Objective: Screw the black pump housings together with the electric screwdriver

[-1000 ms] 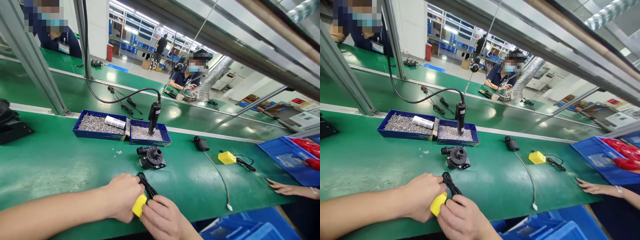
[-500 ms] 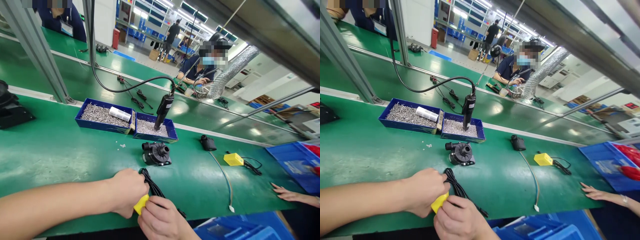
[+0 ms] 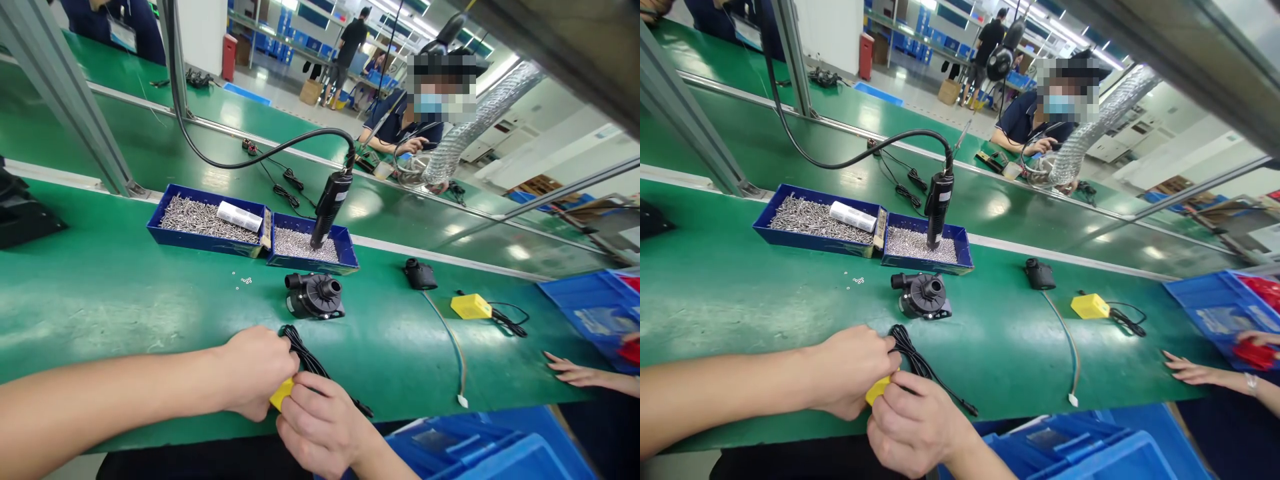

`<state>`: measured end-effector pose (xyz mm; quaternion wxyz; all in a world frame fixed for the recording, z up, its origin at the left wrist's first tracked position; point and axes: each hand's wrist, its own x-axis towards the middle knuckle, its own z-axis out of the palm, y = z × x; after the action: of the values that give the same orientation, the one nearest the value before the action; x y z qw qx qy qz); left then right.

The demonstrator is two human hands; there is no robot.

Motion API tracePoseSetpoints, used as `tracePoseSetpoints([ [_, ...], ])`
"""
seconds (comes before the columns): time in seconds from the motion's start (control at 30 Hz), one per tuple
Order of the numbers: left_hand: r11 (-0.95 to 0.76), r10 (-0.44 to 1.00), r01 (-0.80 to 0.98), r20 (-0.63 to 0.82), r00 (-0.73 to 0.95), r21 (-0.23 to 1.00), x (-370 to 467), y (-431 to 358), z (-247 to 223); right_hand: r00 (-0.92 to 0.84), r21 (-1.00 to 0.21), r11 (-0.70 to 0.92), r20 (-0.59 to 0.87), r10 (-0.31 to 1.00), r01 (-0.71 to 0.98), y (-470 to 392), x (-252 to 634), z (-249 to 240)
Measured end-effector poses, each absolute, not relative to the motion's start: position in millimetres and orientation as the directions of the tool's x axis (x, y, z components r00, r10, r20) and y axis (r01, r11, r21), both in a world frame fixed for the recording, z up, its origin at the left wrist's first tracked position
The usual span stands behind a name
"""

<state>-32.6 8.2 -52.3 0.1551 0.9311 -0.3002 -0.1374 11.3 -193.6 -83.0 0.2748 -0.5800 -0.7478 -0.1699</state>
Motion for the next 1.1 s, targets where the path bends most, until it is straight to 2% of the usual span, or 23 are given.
tracePoseSetpoints([
  [0.13, -0.765, -0.605, -0.512, -0.160, 0.780, 0.391, -30.3, 11.3, -53.6, -0.151, -0.064, 0.244, 0.630, 0.762, 0.968, -194.4, 9.8, -78.7],
  [0.2, -0.751, -0.604, -0.532, -0.082, 0.793, 0.391, -30.9, 11.5, -55.9, 0.002, -0.139, 0.138, 0.712, 0.702, 0.981, -197.9, 8.3, -77.7],
  [0.27, -0.751, -0.576, -0.567, 0.083, 0.813, 0.338, -33.8, 11.0, -60.6, 0.207, -0.253, 0.009, 0.813, 0.544, 0.967, -201.3, 8.0, -77.7],
  [0.33, -0.775, -0.514, -0.587, 0.308, 0.801, 0.232, -37.5, 11.6, -66.7, 0.353, -0.354, -0.070, 0.852, 0.387, 0.933, -202.0, 9.7, -77.6],
  [0.4, -0.804, -0.452, -0.584, 0.520, 0.725, 0.116, -40.2, 13.9, -71.4, 0.443, -0.420, -0.146, 0.813, 0.378, 0.896, -199.3, 12.6, -76.1],
  [0.47, -0.832, -0.418, -0.554, 0.635, 0.650, 0.019, -41.7, 16.0, -72.4, 0.515, -0.458, -0.237, 0.734, 0.442, 0.857, -194.4, 14.0, -73.7],
  [0.6, -0.854, -0.428, -0.514, 0.670, 0.606, -0.080, -43.5, 12.1, -68.1, 0.501, -0.374, -0.339, 0.722, 0.477, 0.863, -186.3, 8.4, -71.9],
  [0.77, -0.856, -0.442, -0.513, 0.619, 0.649, -0.073, -47.0, 3.8, -71.9, 0.485, -0.392, -0.286, 0.725, 0.488, 0.874, -184.1, 2.0, -74.3],
  [0.87, -0.842, -0.467, -0.535, 0.596, 0.654, -0.072, -47.9, 6.6, -78.3, 0.449, -0.355, -0.277, 0.754, 0.480, 0.893, -183.6, 4.8, -73.9],
  [0.93, -0.842, -0.454, -0.537, 0.589, 0.668, -0.039, -46.3, 8.2, -80.7, 0.431, -0.343, -0.264, 0.764, 0.480, 0.901, -186.2, 8.3, -71.9],
  [0.97, -0.844, -0.431, -0.535, 0.573, 0.697, 0.016, -44.9, 7.7, -80.4, 0.428, -0.348, -0.249, 0.763, 0.484, 0.904, -189.0, 10.0, -70.5],
  [1.03, -0.819, -0.357, -0.523, 0.502, 0.788, 0.239, -41.4, 3.6, -76.2, 0.407, -0.354, -0.201, 0.771, 0.490, 0.913, -196.0, 13.6, -68.0],
  [1.1, -0.695, -0.257, -0.446, 0.385, 0.886, 0.564, -38.1, 0.4, -67.4, 0.357, -0.339, -0.125, 0.809, 0.467, 0.932, -198.0, 19.4, -68.1],
])
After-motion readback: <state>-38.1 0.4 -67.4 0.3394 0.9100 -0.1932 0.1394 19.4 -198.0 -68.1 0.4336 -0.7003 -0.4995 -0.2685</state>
